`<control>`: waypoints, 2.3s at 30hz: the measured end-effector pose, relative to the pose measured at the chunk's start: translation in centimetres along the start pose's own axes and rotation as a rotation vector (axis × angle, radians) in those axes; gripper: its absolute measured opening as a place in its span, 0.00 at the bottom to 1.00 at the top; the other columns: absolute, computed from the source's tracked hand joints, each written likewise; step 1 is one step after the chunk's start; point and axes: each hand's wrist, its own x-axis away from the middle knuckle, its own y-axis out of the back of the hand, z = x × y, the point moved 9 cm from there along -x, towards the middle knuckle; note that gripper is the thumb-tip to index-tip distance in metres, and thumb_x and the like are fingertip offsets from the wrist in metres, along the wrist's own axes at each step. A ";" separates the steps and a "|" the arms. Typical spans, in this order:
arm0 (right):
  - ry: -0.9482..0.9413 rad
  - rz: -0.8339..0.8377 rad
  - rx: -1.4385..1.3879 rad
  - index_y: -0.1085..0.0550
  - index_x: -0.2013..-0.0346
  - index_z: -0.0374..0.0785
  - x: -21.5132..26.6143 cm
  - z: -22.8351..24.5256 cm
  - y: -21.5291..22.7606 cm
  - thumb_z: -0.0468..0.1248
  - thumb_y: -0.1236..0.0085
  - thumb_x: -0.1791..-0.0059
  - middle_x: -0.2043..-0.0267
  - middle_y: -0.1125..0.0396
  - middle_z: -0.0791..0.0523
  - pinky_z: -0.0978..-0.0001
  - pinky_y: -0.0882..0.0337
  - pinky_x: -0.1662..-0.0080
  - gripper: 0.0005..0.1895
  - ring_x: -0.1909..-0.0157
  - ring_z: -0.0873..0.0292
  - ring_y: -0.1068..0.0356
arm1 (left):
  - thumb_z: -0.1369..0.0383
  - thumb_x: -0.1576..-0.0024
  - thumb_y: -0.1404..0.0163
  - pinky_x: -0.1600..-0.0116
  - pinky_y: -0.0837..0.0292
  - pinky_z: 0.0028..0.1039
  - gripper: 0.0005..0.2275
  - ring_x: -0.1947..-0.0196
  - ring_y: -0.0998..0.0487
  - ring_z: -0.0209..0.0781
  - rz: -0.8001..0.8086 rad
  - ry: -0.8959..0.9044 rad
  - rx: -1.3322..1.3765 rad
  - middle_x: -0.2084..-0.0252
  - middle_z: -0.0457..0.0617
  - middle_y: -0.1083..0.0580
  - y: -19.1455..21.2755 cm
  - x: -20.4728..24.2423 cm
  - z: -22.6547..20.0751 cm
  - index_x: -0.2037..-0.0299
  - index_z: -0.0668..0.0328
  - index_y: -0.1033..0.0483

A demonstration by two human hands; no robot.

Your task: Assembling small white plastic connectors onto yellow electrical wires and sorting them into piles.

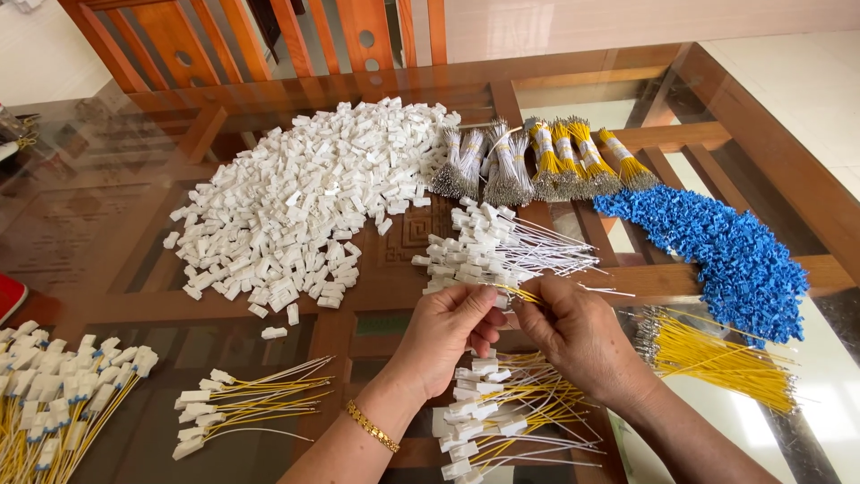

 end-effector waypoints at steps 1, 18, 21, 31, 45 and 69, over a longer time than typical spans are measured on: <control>-0.008 0.005 -0.001 0.25 0.67 0.41 0.0 -0.6 -0.3 0.38 0.42 0.51 0.78 0.28 0.59 0.68 0.31 0.75 0.04 0.80 0.62 0.33 | 0.68 0.40 0.45 0.74 0.31 0.23 0.08 0.76 0.27 0.36 -0.001 0.010 0.002 0.71 0.54 0.23 0.0 -0.3 0.5 0.63 0.70 0.22; -0.044 -0.137 -0.485 0.21 0.54 0.38 -1.2 -2.7 2.3 0.40 0.50 0.42 0.80 0.39 0.59 0.73 0.32 0.68 0.12 0.75 0.64 0.39 | 0.60 0.52 0.37 0.57 0.23 0.32 0.17 0.67 0.21 0.43 0.270 0.158 -1.135 0.68 0.49 0.19 -0.3 2.5 -2.9 0.54 0.55 0.16; -0.022 -0.085 -0.605 0.27 0.54 0.41 -2.0 -4.5 0.4 0.39 0.49 0.43 0.81 0.40 0.60 0.75 0.36 0.72 0.07 0.78 0.66 0.40 | 0.64 0.49 0.40 0.61 0.23 0.38 0.05 0.65 0.19 0.56 -0.013 -0.333 -1.296 0.71 0.51 0.21 0.5 0.3 -4.3 0.63 0.47 0.16; -0.082 0.005 -0.636 0.21 0.61 0.35 -1.2 -3.1 -0.4 0.33 0.40 0.47 0.82 0.39 0.59 0.77 0.38 0.73 0.03 0.77 0.68 0.41 | 0.63 0.51 0.38 0.59 0.25 0.33 0.10 0.62 0.22 0.45 -0.121 -0.706 -1.643 0.65 0.42 0.26 -0.1 -1.5 -0.9 0.60 0.44 0.20; -0.052 -0.073 -0.560 0.18 0.70 0.35 -1.0 -2.8 0.0 0.34 0.35 0.51 0.83 0.35 0.57 0.72 0.34 0.69 0.06 0.76 0.64 0.39 | 0.77 0.44 0.44 0.54 0.16 0.28 0.11 0.65 0.16 0.39 0.029 -0.255 -0.288 0.64 0.59 0.19 0.7 -0.6 -3.0 0.51 0.70 0.18; 0.025 -0.043 -0.212 0.17 0.68 0.40 -0.3 -1.7 0.0 0.36 0.31 0.57 0.77 0.27 0.48 0.59 0.26 0.63 0.05 0.71 0.50 0.24 | 0.70 0.40 0.44 0.53 0.16 0.34 0.11 0.63 0.16 0.43 0.132 0.021 0.001 0.61 0.60 0.19 1.3 -1.5 1.4 0.50 0.66 0.20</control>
